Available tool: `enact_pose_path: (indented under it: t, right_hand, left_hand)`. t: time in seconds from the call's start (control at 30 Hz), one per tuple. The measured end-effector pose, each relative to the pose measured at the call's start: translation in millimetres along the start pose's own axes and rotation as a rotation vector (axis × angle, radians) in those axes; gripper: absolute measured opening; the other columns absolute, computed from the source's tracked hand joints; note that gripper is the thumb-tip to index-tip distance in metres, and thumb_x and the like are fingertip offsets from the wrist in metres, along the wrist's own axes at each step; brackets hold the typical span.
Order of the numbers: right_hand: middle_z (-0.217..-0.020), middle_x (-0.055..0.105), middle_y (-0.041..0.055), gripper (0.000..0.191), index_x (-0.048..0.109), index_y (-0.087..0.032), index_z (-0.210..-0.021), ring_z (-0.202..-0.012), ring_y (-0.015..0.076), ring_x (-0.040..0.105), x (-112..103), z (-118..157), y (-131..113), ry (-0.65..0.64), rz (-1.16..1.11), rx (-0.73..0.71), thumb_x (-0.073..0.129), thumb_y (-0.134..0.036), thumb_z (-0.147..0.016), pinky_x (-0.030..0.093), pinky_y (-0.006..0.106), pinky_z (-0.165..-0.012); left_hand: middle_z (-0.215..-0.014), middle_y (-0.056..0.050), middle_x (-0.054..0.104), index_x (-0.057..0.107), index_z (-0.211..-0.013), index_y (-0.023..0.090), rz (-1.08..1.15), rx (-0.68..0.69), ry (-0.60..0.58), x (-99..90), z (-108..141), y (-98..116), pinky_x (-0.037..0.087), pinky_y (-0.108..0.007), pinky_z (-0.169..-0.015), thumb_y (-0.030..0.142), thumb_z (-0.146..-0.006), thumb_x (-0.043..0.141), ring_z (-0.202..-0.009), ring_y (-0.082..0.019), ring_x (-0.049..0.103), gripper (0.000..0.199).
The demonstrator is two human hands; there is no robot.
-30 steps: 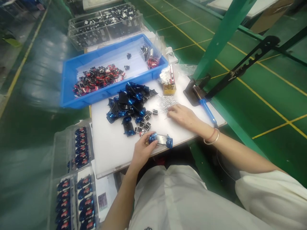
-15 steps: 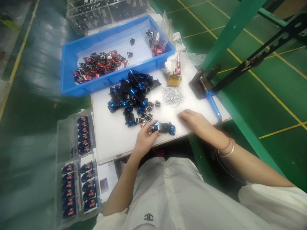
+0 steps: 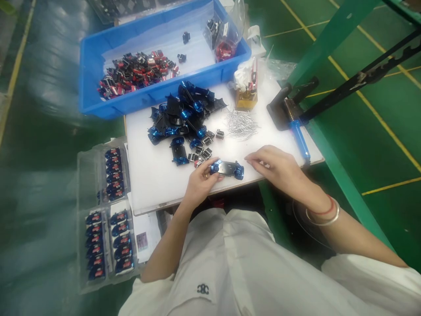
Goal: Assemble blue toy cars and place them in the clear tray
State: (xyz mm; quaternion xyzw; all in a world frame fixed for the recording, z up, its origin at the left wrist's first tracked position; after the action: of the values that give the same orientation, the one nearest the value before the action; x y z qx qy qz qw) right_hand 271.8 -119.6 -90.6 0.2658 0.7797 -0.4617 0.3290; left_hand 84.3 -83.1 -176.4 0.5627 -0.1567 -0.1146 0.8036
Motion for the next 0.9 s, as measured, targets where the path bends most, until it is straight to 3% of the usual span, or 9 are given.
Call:
enact_pose_path:
  t: [0.17, 0.37, 0.53, 0.9]
  right_hand:
    - [-0.085, 0.061, 0.0069, 0.017, 0.064, -0.019, -0.110, -0.078, 0.0218, 0.058, 17.0, 1.8, -31.1, 0.001, -0.112, -0.154, 0.047, -0.016, -0.105, 0.052, 0.033, -0.067]
    - [-0.089, 0.065, 0.0095, 0.022, 0.065, -0.018, -0.111, -0.078, 0.0229, 0.057, 35.1, 5.1, -36.0, 0.000, 0.007, -0.208, 0.045, -0.013, -0.105, 0.054, 0.036, -0.067]
    - [-0.091, 0.068, 0.0099, 0.021, 0.063, -0.016, -0.115, -0.078, 0.0234, 0.058, 31.1, 7.8, -43.5, 0.074, 0.076, -0.271, 0.052, -0.005, -0.101, 0.055, 0.035, -0.065]
    - [-0.094, 0.071, 0.0128, 0.030, 0.058, -0.014, -0.126, -0.079, 0.0249, 0.064, 18.2, 17.1, -56.1, 0.102, 0.182, -0.412, 0.056, -0.003, -0.099, 0.059, 0.039, -0.065]
  left_hand:
    - [-0.116, -0.009, 0.070, 0.065, -0.125, 0.019, -0.004, 0.064, -0.007, 1.4, 2.5, 0.0, 0.060, -0.040, -0.094, 0.028, -0.079, 0.070, -0.103, -0.023, 0.070, 0.048]
    - [-0.117, -0.006, 0.069, 0.068, -0.121, 0.020, -0.007, 0.105, 0.068, -0.1, 10.7, 4.4, 0.060, -0.034, -0.093, 0.025, -0.078, 0.070, -0.091, -0.018, 0.071, 0.043]
    - [-0.117, -0.005, 0.069, 0.068, -0.122, 0.020, -0.033, 0.175, 0.110, 2.6, 19.9, 12.1, 0.061, -0.032, -0.092, 0.023, -0.081, 0.067, -0.092, -0.017, 0.071, 0.041]
    - [-0.104, -0.004, 0.070, 0.069, -0.122, 0.022, -0.258, 0.387, 0.189, 8.6, 42.4, 34.6, 0.062, -0.024, -0.086, 0.019, -0.086, 0.066, -0.086, -0.014, 0.071, 0.037]
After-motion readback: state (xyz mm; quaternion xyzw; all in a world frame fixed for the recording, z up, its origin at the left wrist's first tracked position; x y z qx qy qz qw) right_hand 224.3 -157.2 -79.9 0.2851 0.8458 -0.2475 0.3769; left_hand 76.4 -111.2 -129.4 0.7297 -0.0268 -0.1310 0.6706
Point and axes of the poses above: each hand's wrist, its own z-axis away from the middle knuckle, its own x-axis out of the palm, y = z × x, the point moved 7 cm from there along -z, towards the middle knuckle
